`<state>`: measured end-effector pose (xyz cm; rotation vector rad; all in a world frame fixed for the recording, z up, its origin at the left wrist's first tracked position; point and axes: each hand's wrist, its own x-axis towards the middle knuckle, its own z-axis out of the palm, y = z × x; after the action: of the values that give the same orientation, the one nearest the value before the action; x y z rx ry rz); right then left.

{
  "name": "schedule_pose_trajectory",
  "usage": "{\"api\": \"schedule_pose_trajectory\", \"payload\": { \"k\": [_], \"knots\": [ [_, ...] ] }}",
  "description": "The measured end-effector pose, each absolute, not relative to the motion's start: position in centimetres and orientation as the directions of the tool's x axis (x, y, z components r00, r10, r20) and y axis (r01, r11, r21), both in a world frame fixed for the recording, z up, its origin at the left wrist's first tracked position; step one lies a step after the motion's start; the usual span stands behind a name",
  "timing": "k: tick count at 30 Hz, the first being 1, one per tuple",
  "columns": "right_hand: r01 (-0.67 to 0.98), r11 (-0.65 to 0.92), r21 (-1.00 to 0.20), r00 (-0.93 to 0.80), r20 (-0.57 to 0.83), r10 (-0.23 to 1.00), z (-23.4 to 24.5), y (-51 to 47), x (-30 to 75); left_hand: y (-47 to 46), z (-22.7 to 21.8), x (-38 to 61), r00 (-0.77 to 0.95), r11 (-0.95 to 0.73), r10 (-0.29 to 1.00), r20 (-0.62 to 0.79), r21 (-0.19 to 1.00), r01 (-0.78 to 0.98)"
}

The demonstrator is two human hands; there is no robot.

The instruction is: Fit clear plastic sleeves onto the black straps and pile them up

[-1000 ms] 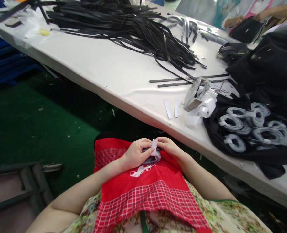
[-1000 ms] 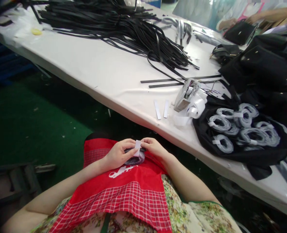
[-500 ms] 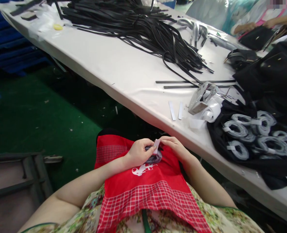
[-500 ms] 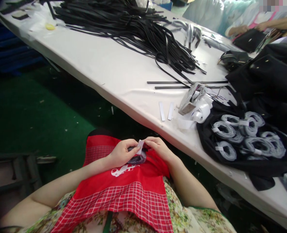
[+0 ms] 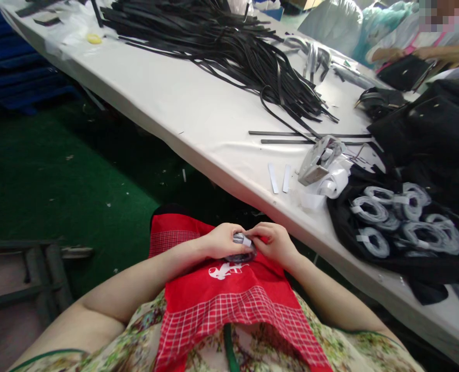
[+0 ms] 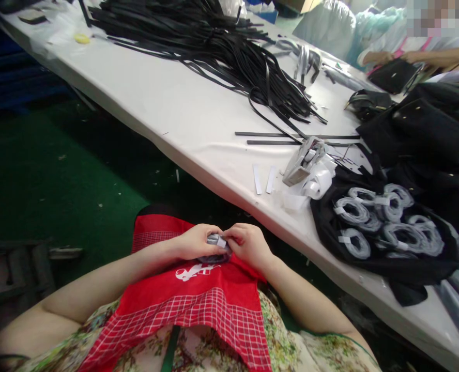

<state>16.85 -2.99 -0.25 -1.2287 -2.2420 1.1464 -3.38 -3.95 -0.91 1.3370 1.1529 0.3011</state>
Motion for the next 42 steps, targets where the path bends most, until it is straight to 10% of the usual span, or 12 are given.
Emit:
{"api": "schedule_pose_trajectory", "payload": {
  "k": [4, 10, 15, 19, 42],
  "knots": [
    [0.491, 0.629, -0.603, -0.737, 0.097, 0.669, -0.1, -4.1, 17.1, -3.0, -1.5, -3.9, 0.406, 0.573, 0.734, -0.544, 0.818, 0.060],
    [0.503, 0.646, -0.574, -0.685, 0.191, 0.703, 0.4, -4.4, 17.8, -1.9, -0.2, -2.8, 0.358, 0.595, 0.769, -0.529, 0.798, -0.098],
    [0.701, 0.261, -0.663, -0.085, 0.287, 0.954, 0.6, 4.0, 24.2, -1.2, -0.3, -2.5, 0.341, 0.552, 0.788, -0.512, 0.834, -0.021],
    [0.580, -0.154, -0.800, 0.458, 0.164, 0.874, 0.1, 12.4, 30.7, -1.3, -1.5, -2.5, 0.369, 0.532, 0.788, -0.493, 0.847, -0.003],
    [0.105, -0.246, -0.964, 0.558, -0.148, 0.817, -5.5, 12.4, 30.7, -1.5, -1.5, -2.0, 0.307, 0.508, 0.822, -0.480, 0.861, -0.014]
  ]
}}
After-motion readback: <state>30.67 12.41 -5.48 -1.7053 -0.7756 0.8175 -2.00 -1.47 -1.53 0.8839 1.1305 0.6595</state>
